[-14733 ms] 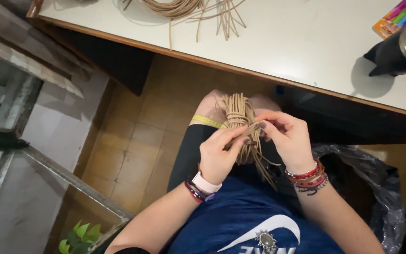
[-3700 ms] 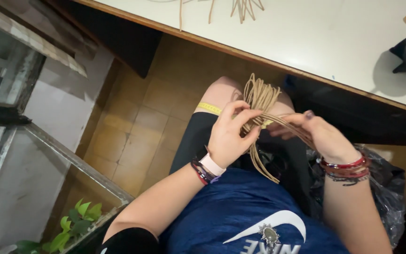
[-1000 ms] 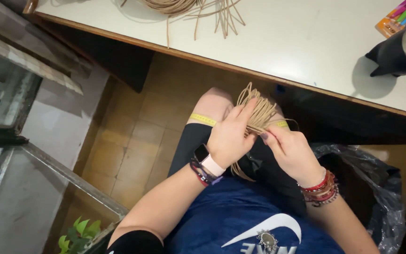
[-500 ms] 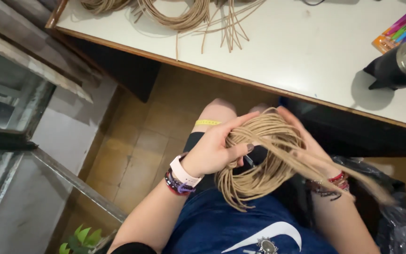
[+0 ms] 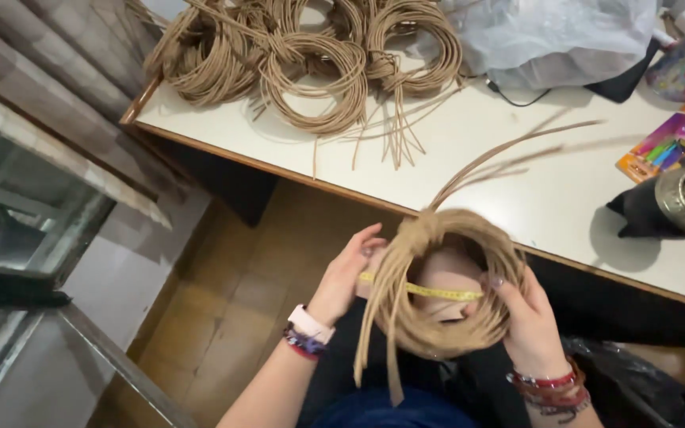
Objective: Measuring and cutting bundles of natural fiber to specific lengths using a tape measure and scissors
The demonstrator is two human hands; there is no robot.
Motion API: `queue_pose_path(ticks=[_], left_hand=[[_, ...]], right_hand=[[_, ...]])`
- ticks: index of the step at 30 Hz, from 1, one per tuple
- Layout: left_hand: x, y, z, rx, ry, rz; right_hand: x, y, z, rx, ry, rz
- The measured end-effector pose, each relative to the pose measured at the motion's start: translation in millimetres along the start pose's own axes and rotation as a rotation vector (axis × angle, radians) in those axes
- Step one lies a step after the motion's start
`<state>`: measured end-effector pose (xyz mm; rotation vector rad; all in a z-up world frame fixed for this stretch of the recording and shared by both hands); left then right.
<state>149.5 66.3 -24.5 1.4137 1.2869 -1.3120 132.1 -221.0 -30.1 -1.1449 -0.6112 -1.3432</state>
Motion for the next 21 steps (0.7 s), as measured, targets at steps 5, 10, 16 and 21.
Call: queue_pose_path(ticks=[5, 10, 16, 21], left_hand=[[118, 25, 38, 0.082, -0.199, -0.049], [5, 10, 35, -0.021, 0.642, 0.250], [-20, 23, 35, 0.028, 0.535, 0.240], [14, 24, 40, 0.102, 0.615, 0.187]], right_hand=[[14, 57, 46, -0.066, 0.237, -0.038], [43, 140, 113, -0.197, 0.515, -0.060], [7, 175, 149, 0.209, 0.384, 0.298], [-9, 89, 93, 0.278, 0.133, 0.113]])
Point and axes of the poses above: each hand's wrist, its own y-axis towards the middle knuckle, its own z-axis out of the palm, x = y × z, the point moved 9 cm from there along y, towards the middle knuckle, and after that the axes turned 12 degrees about y, right-handed, at the moved point
